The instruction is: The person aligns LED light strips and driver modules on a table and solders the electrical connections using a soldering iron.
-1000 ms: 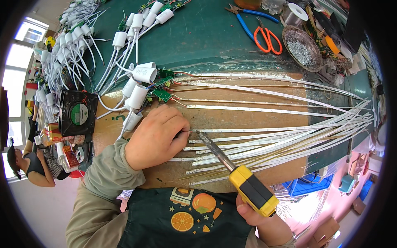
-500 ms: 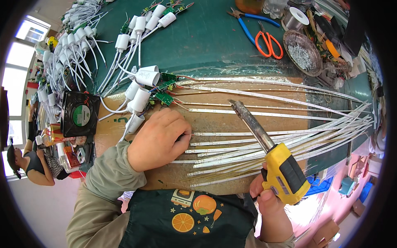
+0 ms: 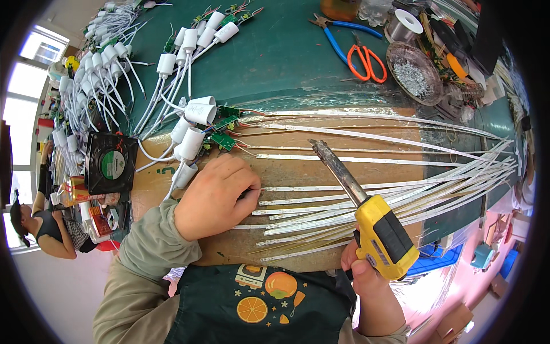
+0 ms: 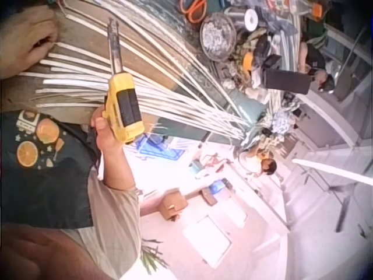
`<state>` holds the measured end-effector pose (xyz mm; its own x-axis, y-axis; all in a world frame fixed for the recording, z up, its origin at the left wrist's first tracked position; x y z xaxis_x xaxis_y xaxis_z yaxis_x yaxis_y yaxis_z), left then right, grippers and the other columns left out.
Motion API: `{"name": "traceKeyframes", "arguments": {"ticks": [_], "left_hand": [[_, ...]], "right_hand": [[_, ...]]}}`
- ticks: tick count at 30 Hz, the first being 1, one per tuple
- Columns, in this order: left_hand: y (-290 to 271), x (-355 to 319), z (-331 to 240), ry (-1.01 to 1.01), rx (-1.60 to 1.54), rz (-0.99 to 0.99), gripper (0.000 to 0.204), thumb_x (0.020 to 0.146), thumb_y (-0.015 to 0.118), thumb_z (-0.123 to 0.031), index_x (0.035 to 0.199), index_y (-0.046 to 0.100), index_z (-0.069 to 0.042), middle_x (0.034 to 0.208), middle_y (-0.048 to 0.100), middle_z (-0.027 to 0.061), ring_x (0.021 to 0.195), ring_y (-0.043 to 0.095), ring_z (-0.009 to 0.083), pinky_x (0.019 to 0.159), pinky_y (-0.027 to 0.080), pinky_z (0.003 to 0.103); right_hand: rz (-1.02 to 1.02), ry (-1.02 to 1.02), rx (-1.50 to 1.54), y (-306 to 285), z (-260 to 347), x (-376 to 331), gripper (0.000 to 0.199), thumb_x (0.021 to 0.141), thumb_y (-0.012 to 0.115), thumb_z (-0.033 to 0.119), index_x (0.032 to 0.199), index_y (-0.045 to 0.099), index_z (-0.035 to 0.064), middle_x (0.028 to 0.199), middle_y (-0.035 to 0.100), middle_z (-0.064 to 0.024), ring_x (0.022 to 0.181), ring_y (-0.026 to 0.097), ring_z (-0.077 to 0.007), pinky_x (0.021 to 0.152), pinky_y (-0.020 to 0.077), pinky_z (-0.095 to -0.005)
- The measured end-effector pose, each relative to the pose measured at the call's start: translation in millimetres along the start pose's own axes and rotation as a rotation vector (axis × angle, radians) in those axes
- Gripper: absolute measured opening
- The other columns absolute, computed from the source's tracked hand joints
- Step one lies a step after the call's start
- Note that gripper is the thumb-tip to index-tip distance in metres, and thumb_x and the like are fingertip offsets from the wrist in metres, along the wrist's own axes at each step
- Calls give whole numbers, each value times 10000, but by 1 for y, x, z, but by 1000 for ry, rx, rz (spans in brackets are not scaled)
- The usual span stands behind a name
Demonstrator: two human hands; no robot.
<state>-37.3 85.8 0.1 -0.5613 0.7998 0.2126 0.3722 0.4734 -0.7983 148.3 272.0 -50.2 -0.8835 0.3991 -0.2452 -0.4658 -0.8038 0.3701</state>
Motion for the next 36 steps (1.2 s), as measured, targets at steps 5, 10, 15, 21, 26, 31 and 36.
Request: {"name": "traceKeyframes", "arguments": {"ticks": [5, 10, 15, 21, 26, 31, 36], "left_hand": [[-1, 1, -1, -4, 3, 5, 105, 759, 678, -46, 830, 602, -60, 835, 568, 100, 810, 565, 310, 737, 462, 406], [-3, 1, -1, -8, 7, 5, 108, 759, 686, -54, 829, 603, -56, 836, 574, 95, 810, 566, 311, 735, 467, 408], [-17, -1, -2, -44, -29, -5, 260, 778, 728, -95, 1021, 649, -51, 998, 634, 129, 925, 611, 324, 801, 496, 402], [-43, -21, -11, -128, 188, 136, 373, 765, 760, -130, 1112, 637, -67, 1041, 626, 117, 934, 608, 328, 806, 487, 440], [-30, -40, -5, -91, 215, 165, 352, 773, 737, -90, 1110, 636, -84, 984, 620, 98, 853, 593, 308, 751, 487, 406], [-74, -3, -24, 47, 346, -55, 271, 768, 738, -69, 1028, 663, -64, 975, 617, 92, 828, 590, 298, 731, 487, 391], [-85, 49, 11, 90, 530, 26, 228, 798, 750, -134, 1004, 691, -56, 978, 646, 89, 835, 612, 281, 745, 497, 390]], "right_hand": [[0, -5, 14, -2, 0, 1, 793, 771, 854, 387, 1313, 460, -36, 657, 496, -21, 520, 500, -124, 464, 445, -259], [-3, 0, 45, -3, -1, 1, 796, 763, 862, 385, 1309, 458, -30, 644, 497, -23, 503, 501, -135, 461, 447, -266], [-2, -21, 62, -5, -2, 3, 770, 773, 855, 371, 1299, 462, -32, 649, 533, -41, 498, 531, -157, 464, 460, -280], [7, 19, 114, -8, -3, 1, 781, 751, 873, 341, 1320, 503, -46, 729, 546, -38, 604, 526, -112, 506, 458, -267], [42, -60, 115, -6, -2, 1, 741, 805, 832, 342, 1313, 454, -45, 666, 542, -52, 526, 541, -162, 467, 465, -291], [49, -108, 121, -10, -2, -1, 731, 829, 807, 351, 1328, 438, -35, 674, 524, -46, 551, 534, -153, 486, 468, -296], [56, -157, 159, -13, -3, -1, 707, 852, 782, 354, 1328, 427, -28, 646, 506, -47, 532, 524, -165, 486, 462, -298]]}}
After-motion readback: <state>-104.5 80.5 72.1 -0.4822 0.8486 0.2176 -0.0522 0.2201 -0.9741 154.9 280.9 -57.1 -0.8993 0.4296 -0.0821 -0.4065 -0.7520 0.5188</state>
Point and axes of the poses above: each hand's wrist, its own x-axis towards the middle knuckle, its own y-axis out of the palm, z = x × y, the point moved 8 cm from there along x, towards the middle knuckle
